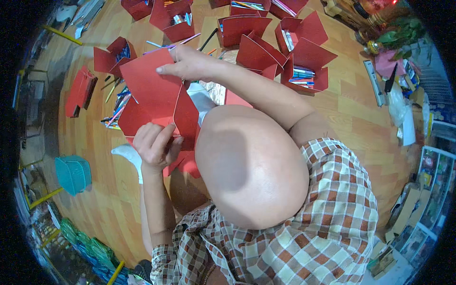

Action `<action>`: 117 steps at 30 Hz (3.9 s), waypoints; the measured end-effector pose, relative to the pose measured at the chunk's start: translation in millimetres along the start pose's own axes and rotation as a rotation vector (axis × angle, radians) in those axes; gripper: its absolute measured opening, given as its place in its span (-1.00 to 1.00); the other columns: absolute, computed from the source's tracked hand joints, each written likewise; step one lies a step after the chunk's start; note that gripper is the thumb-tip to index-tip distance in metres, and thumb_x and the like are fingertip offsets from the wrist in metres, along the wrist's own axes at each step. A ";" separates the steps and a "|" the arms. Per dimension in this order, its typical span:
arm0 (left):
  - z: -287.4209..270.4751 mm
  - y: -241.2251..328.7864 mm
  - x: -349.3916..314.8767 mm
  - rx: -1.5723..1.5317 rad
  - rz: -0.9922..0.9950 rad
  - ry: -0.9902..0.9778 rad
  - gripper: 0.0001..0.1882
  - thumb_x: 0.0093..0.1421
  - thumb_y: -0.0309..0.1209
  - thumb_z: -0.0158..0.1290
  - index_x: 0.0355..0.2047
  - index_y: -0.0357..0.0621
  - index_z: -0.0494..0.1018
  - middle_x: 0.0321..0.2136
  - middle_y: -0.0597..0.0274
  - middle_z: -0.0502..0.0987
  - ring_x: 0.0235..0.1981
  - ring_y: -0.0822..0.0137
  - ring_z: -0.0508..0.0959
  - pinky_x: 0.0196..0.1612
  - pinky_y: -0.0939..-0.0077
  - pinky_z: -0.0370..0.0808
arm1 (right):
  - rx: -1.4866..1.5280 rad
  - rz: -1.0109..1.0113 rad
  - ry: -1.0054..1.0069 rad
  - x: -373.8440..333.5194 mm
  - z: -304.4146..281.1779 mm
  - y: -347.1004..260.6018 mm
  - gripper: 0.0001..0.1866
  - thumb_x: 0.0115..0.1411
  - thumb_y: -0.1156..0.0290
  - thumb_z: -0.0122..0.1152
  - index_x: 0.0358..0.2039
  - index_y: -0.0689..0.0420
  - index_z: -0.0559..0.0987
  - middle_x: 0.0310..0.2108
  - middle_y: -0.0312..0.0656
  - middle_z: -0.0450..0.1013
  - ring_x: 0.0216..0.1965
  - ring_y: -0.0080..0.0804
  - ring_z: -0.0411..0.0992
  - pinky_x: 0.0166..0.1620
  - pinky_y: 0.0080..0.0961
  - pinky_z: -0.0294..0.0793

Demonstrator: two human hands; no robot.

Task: Assemble red paper boxes on the floor.

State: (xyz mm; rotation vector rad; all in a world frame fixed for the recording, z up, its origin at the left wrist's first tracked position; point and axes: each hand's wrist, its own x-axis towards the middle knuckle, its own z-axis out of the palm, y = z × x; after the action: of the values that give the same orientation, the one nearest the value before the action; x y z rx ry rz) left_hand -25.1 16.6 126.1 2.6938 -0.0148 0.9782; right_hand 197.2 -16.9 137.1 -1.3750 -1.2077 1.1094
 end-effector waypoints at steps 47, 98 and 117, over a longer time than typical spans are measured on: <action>52.0 -59.4 -167.7 0.138 -1.160 -0.323 -0.53 -0.22 -0.36 0.31 -0.28 -0.19 0.40 -0.27 0.10 0.37 -0.16 0.10 0.36 -0.21 0.15 0.36 | -0.748 -0.573 1.054 -11.2 -170.9 27.5 -0.64 0.04 0.48 0.27 -0.15 0.34 0.44 -0.16 -0.07 0.42 -0.15 -0.40 0.41 -0.05 -0.50 0.38; 71.8 -62.8 -78.7 -1.660 -0.938 1.139 -0.83 0.26 -0.36 -0.07 -0.30 -0.18 0.46 -0.44 0.38 0.49 -0.44 0.59 0.43 -0.35 0.62 0.39 | -0.188 0.304 -0.557 99.8 72.7 -52.3 -0.29 0.25 -0.20 -0.33 -0.19 0.26 0.49 -0.49 -0.19 0.48 -0.52 -0.48 0.46 -0.55 -0.59 0.45; 50.9 -112.5 -97.9 -0.788 -1.034 1.020 -0.72 0.27 -0.39 -0.10 -0.56 -0.25 0.38 -0.65 0.50 0.32 -0.56 0.64 0.24 -0.51 0.60 0.25 | -0.170 0.501 -0.186 75.4 77.7 -49.6 -0.46 0.10 -0.04 0.12 -0.11 0.18 0.44 -0.58 -0.45 0.20 -0.60 -0.69 0.12 -0.48 -0.57 0.29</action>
State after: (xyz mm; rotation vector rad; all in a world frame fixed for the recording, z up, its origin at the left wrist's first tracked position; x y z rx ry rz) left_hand -57.2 103.5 -1.4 1.0095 0.8627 1.3730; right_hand 121.7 67.6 173.8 -1.7985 -1.1362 1.5362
